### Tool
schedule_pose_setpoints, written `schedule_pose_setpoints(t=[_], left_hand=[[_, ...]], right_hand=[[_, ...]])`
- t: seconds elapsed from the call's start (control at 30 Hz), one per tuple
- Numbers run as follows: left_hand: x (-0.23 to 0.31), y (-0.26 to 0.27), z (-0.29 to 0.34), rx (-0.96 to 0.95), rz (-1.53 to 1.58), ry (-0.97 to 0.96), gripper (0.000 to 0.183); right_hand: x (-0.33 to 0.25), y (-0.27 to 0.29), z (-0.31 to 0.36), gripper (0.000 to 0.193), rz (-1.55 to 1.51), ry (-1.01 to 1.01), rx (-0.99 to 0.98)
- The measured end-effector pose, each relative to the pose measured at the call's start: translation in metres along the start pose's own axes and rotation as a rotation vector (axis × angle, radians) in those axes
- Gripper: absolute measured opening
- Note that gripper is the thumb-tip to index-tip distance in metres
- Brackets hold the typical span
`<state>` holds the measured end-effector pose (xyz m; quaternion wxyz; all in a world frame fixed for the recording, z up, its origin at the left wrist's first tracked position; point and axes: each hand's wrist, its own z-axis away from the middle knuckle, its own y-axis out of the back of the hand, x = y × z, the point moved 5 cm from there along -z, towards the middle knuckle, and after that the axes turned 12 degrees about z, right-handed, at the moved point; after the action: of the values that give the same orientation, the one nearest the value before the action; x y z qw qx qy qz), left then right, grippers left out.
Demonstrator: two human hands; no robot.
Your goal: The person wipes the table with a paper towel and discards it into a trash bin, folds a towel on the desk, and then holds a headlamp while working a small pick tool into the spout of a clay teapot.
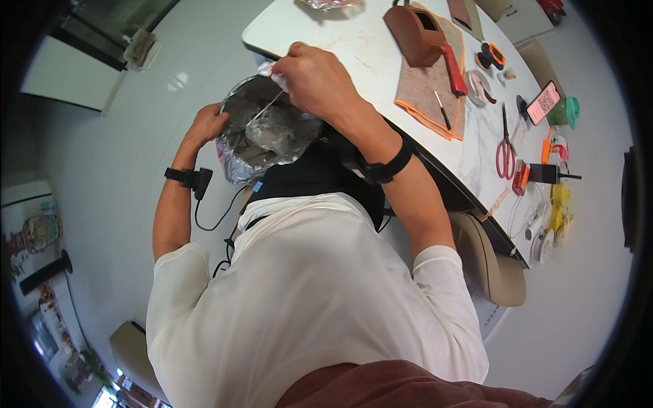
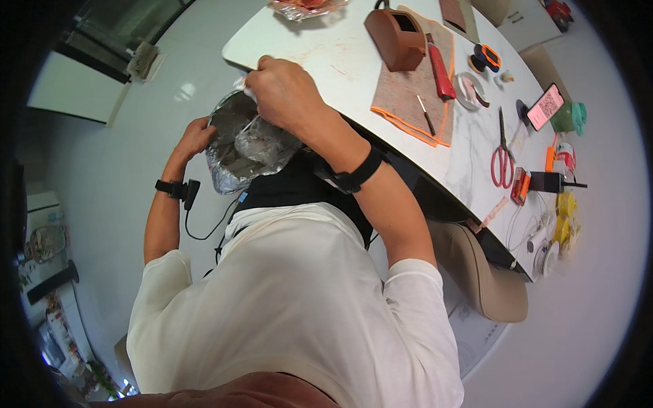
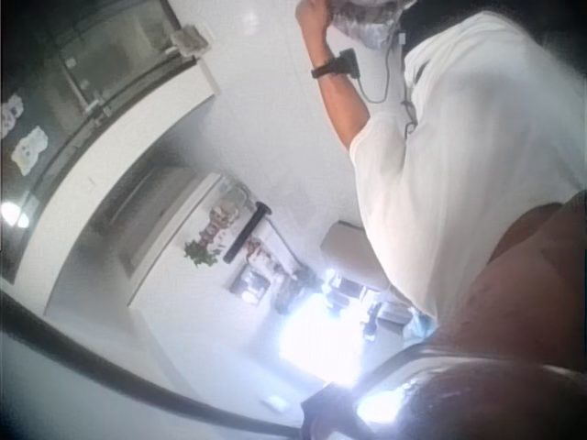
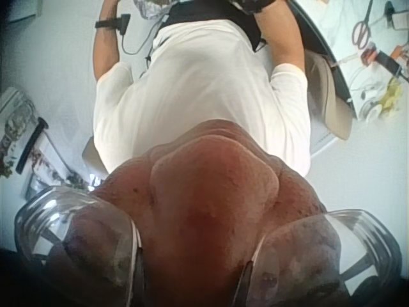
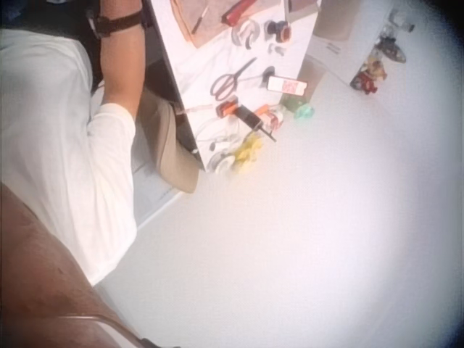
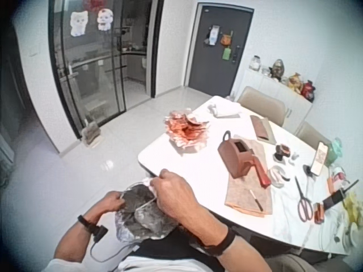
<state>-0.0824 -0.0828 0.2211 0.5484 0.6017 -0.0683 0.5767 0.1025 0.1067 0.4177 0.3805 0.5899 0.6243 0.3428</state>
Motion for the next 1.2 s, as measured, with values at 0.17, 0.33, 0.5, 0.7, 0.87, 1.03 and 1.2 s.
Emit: schedule_pose_setpoints(t=[0.17,0.33,0.5,0.7,0.87,1.03,1.2], left_hand=[[0.001,0.000,-0.004,-0.009,0.095,0.028,0.042],[0.000,-0.001,-0.017,-0.011,0.126,-0.036,0.041],[0.023,-0.004,-0.019,-0.051,0.109,0.022,0.039],[0.011,-0.016,-0.023,-0.050,0.124,0.082,0.037],[0.012,-0.020,-0.024,-0.024,0.182,0.030,0.037],[0.014,-0.013,-0.025,-0.051,0.156,0.091,0.038],[-0.012,-0.017,-0.017,-0.014,0.190,0.075,0.037]], right_hand=[[0.088,0.039,0.025,0.011,0.346,-0.304,0.189],[0.124,0.033,0.039,0.010,0.578,-0.407,0.082],[0.069,0.020,0.041,0.008,0.286,-0.285,0.133],[-0.002,0.008,0.021,0.012,-0.075,-0.205,0.184],[0.089,0.052,0.067,0.016,0.304,-0.418,0.259],[0.101,0.028,0.076,0.008,0.449,-0.444,0.150],[0.031,-0.017,0.033,0.020,-0.119,-0.212,0.089]])
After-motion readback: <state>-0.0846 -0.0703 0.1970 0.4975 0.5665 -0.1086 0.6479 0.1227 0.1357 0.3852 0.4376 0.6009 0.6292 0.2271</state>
